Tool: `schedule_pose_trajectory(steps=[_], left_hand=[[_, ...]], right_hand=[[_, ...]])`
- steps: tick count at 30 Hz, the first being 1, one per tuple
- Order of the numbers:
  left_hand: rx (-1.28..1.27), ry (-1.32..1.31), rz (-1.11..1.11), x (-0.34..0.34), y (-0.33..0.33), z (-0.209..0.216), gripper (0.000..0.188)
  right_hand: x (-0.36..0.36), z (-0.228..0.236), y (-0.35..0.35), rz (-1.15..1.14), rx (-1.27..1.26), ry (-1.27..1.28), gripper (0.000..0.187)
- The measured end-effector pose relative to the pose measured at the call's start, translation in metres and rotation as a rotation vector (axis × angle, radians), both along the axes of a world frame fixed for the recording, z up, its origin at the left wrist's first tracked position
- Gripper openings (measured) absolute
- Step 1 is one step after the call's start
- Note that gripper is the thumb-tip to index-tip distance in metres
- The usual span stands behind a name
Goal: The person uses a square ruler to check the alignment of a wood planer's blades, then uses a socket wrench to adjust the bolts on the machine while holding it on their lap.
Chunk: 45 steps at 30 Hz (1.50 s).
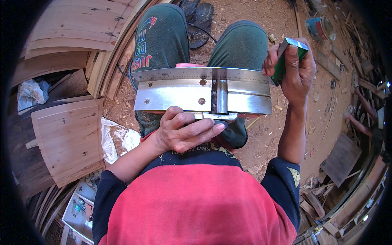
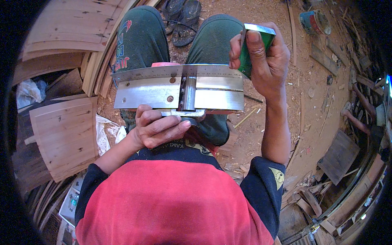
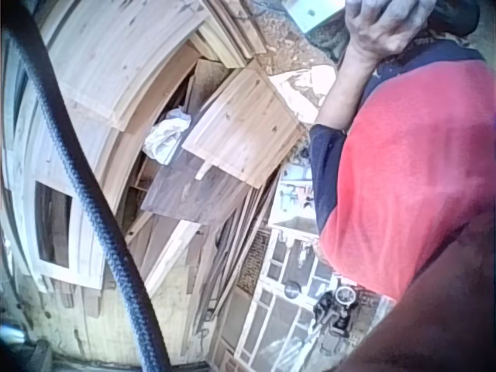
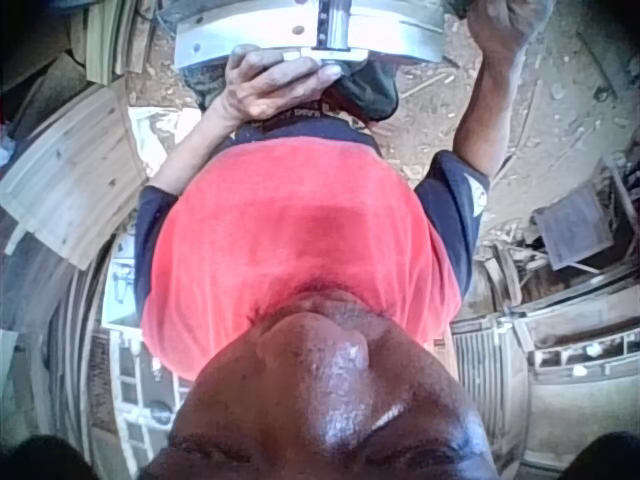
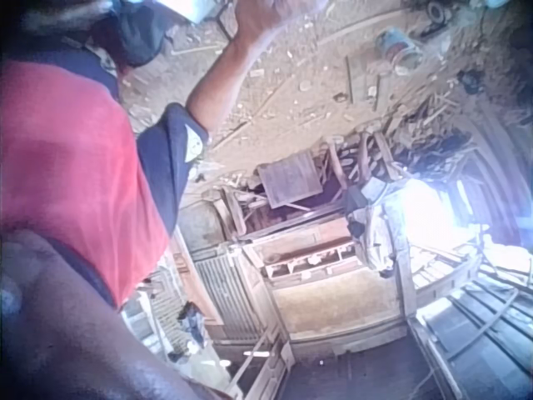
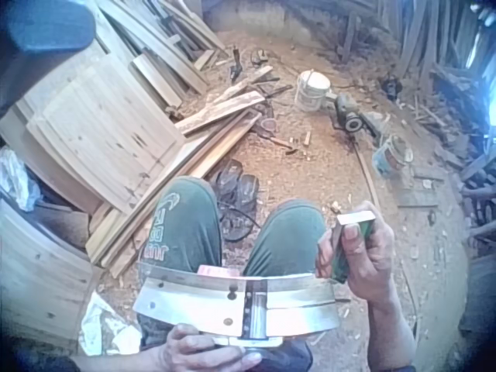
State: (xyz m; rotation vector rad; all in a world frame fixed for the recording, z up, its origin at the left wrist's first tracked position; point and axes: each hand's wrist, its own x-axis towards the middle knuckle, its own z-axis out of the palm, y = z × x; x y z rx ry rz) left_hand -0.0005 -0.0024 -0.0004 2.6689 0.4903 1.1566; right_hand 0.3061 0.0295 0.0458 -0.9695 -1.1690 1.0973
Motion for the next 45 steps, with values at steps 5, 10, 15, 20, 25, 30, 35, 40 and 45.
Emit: schedule_pose_trajectory(steps=[5, 10, 15, 20, 25, 30, 35, 40, 45], left_hand=[[0.001, 0.058, -0.014, -0.003, -0.002, -0.002, 0.057], [0.006, 0.039, -0.003, 0.000, 0.001, 0.003, 0.049], [0.019, 0.032, 0.005, -0.001, 0.000, 0.002, 0.049], [0.008, 0.026, 0.014, -0.002, 0.001, 0.001, 0.048], [0.028, 0.076, -0.031, -0.001, 0.004, 0.005, 0.050], [-0.002, 0.100, -0.026, -0.002, 0.005, 0.000, 0.049], [0.022, 0.108, -0.032, -0.002, 0.000, 0.000, 0.049], [0.023, 0.126, -0.022, -0.003, 0.000, 0.002, 0.049], [0.015, 0.175, -0.050, -0.008, 0.003, 0.003, 0.049]], right_hand=[[0.002, -0.001, -0.001, -0.014, 0.002, -0.023, 0.024], [0.003, -0.002, 0.000, -0.012, 0.002, -0.014, 0.023], [0.004, -0.001, 0.000, -0.054, -0.009, 0.003, 0.026], [0.012, -0.012, 0.025, -0.301, -0.043, 0.227, 0.043], [0.023, -0.054, 0.055, -0.394, -0.340, 0.000, 0.041], [0.008, -0.018, 0.061, -0.534, -0.587, -0.592, 0.025], [0.052, -0.091, 0.045, -0.454, -0.179, -0.488, 0.054], [0.127, -0.207, -0.027, -0.741, -0.495, -0.787, 0.051], [0.122, -0.354, -0.152, -0.239, -1.233, -1.118, 0.043]])
